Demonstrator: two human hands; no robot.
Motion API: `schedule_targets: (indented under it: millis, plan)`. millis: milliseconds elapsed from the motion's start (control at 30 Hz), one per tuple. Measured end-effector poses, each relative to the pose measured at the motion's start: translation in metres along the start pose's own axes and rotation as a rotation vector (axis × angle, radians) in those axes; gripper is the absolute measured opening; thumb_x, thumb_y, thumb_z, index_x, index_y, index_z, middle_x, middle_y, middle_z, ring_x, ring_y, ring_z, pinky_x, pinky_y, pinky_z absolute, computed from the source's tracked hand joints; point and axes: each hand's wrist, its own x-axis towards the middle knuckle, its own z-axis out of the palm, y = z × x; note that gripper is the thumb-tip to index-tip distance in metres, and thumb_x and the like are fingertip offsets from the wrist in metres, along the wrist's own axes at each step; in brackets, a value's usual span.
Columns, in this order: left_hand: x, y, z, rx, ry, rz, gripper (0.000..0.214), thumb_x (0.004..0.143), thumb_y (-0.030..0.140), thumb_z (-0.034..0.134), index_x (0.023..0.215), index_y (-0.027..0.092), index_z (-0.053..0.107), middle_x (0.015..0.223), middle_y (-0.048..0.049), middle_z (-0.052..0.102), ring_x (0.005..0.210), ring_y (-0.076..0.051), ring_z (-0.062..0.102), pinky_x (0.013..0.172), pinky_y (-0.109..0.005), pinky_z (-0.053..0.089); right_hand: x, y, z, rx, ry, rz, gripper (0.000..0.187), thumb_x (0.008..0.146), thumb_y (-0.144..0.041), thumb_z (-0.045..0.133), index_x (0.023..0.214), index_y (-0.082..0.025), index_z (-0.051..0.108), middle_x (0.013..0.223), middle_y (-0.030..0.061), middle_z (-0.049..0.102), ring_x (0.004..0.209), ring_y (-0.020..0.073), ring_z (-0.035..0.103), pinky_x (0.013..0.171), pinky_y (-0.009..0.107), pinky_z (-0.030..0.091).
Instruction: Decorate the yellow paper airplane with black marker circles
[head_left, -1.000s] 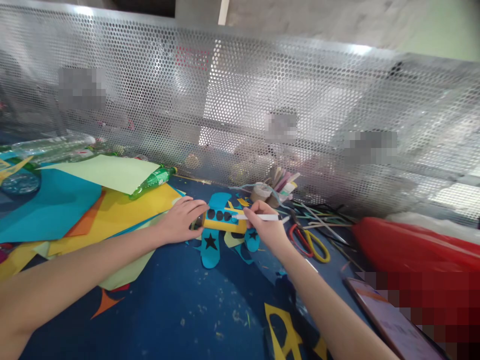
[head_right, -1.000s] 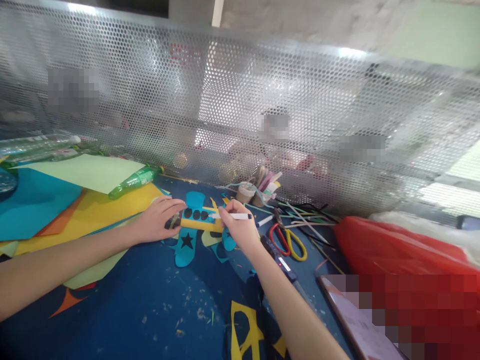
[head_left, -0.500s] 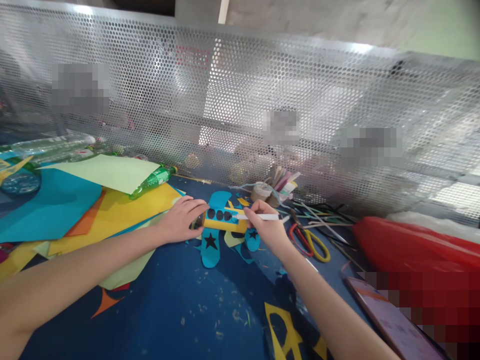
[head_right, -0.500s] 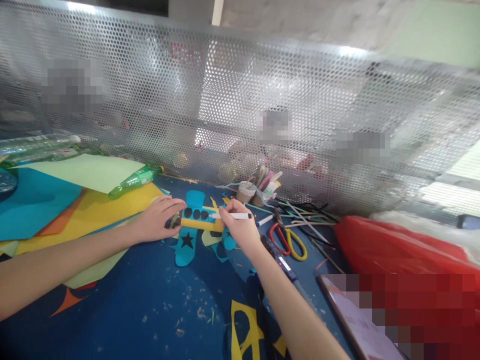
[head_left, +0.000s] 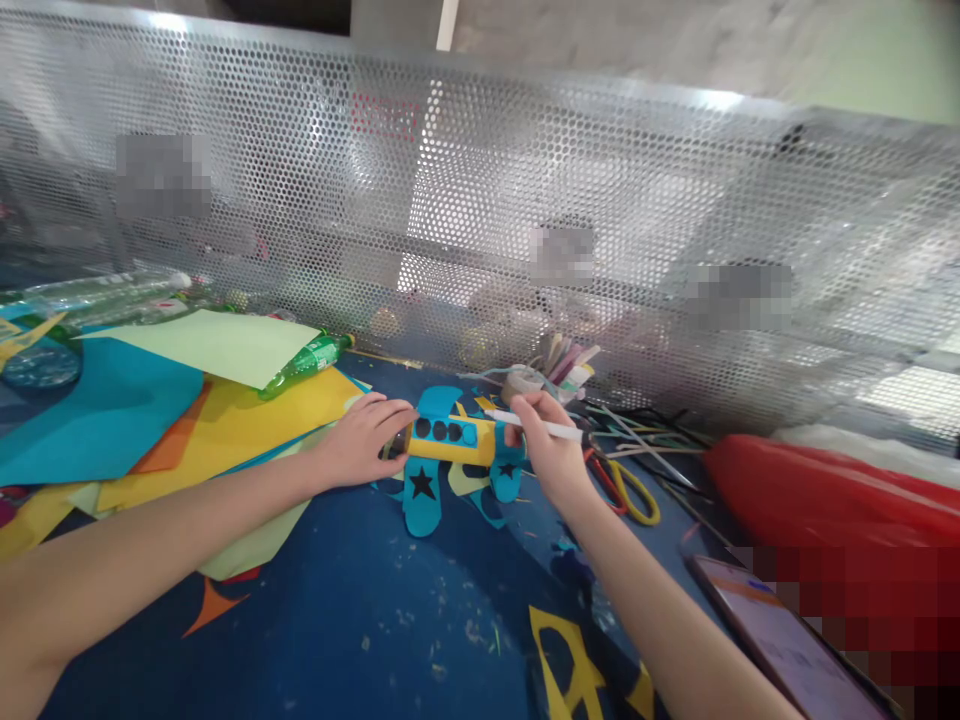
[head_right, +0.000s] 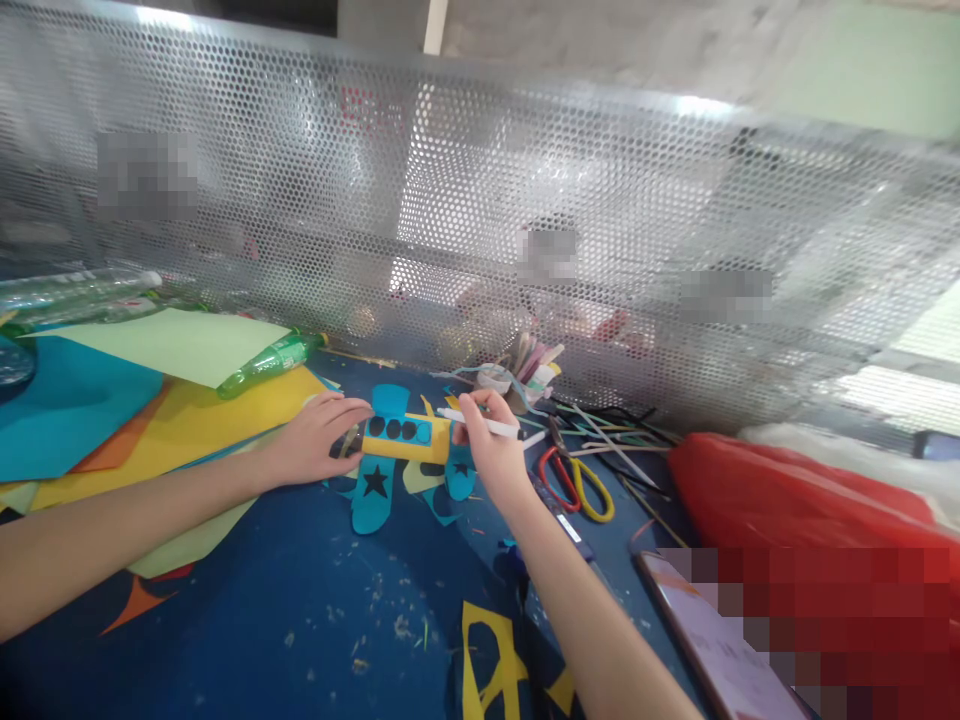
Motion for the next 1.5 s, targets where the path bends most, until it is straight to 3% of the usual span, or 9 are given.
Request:
schedule_targets:
  millis: [100, 333, 467, 600, 767, 967, 1167, 1500]
  plan:
    - [0.0, 0.0, 0.0, -0.003, -0.01, -0.003, 0.045, 0.083, 0.034, 0.055, 0.125, 0.018, 0.053, 0.126, -0.009, 0.06, 0.115, -0.025, 0.055, 0.109, -0.044, 0.033, 0.0, 0.001, -0.001, -0.051, 0.016, -0.049, 0.027, 0.078, -0.046, 0.063, 0.072, -0.025, 0.049, 0.052, -0.0047, 0.053, 0.052, 0.0142, 0.047, 0.055, 0.028, 0.038]
    - [-0.002, -0.001, 0.001, 0.003, -0.008, 0.0, 0.045, 0.083, 0.034, 0.055, 0.126, 0.017, 0.053, 0.127, -0.0094, 0.059, 0.116, -0.026, 0.055, 0.109, -0.044, 0.033, 0.003, 0.002, -0.009, -0.018, 0.145, -0.124, 0.032, 0.086, -0.044, 0.053, 0.062, -0.024, 0.045, 0.056, -0.0033, 0.045, 0.057, 0.0138, 0.043, 0.06, 0.027, 0.039]
    - [-0.002, -0.001, 0.003, 0.008, 0.008, 0.004, 0.046, 0.084, 0.034, 0.054, 0.127, 0.02, 0.052, 0.128, -0.0089, 0.059, 0.116, -0.026, 0.055, 0.109, -0.045, 0.033, 0.001, -0.004, -0.008, 0.021, 0.23, -0.101, 0.031, 0.088, -0.043, 0.045, 0.063, -0.025, 0.045, 0.054, -0.0021, 0.044, 0.053, 0.0151, 0.042, 0.054, 0.029, 0.037]
    - [-0.002, -0.001, 0.003, 0.014, 0.032, 0.009, 0.045, 0.084, 0.033, 0.054, 0.127, 0.018, 0.052, 0.127, -0.0096, 0.06, 0.115, -0.026, 0.055, 0.109, -0.045, 0.034, -0.003, -0.005, -0.003, 0.034, 0.085, -0.039, 0.026, 0.086, -0.041, 0.046, 0.065, -0.025, 0.049, 0.049, -0.0021, 0.048, 0.049, 0.0155, 0.043, 0.049, 0.029, 0.035]
    - [-0.003, -0.001, 0.003, 0.014, 0.013, 0.002, 0.047, 0.083, 0.034, 0.055, 0.128, 0.019, 0.052, 0.128, -0.0096, 0.059, 0.116, -0.026, 0.055, 0.109, -0.046, 0.033, -0.005, 0.009, 0.001, -0.027, -0.1, -0.007, 0.033, 0.082, -0.041, 0.057, 0.058, -0.025, 0.042, 0.044, -0.0052, 0.044, 0.046, 0.0128, 0.038, 0.05, 0.028, 0.032]
    - [-0.003, -0.002, 0.005, 0.001, 0.011, -0.004, 0.047, 0.083, 0.034, 0.055, 0.129, 0.021, 0.051, 0.128, -0.0089, 0.058, 0.116, -0.026, 0.054, 0.11, -0.046, 0.032, -0.005, 0.015, 0.003, -0.046, -0.123, 0.003, 0.022, 0.079, -0.039, 0.059, 0.069, -0.025, 0.046, 0.049, -0.0063, 0.05, 0.049, 0.0142, 0.045, 0.052, 0.027, 0.035]
    - [-0.002, -0.002, 0.003, 0.011, 0.005, 0.004, 0.046, 0.084, 0.034, 0.055, 0.127, 0.02, 0.053, 0.127, -0.0088, 0.059, 0.115, -0.026, 0.055, 0.109, -0.046, 0.033, -0.006, 0.015, 0.005, -0.117, -0.042, -0.016, 0.032, 0.082, -0.042, 0.057, 0.06, -0.025, 0.04, 0.046, -0.0062, 0.047, 0.044, 0.0126, 0.037, 0.048, 0.028, 0.03]
    - [-0.002, -0.003, 0.002, 0.025, -0.01, 0.017, 0.045, 0.082, 0.033, 0.057, 0.124, 0.019, 0.054, 0.126, -0.0084, 0.059, 0.114, -0.026, 0.055, 0.109, -0.046, 0.033, -0.004, 0.019, 0.005, -0.124, -0.063, -0.032, 0.031, 0.082, -0.037, 0.057, 0.058, -0.025, 0.041, 0.043, -0.0059, 0.048, 0.045, 0.0127, 0.039, 0.05, 0.027, 0.03]
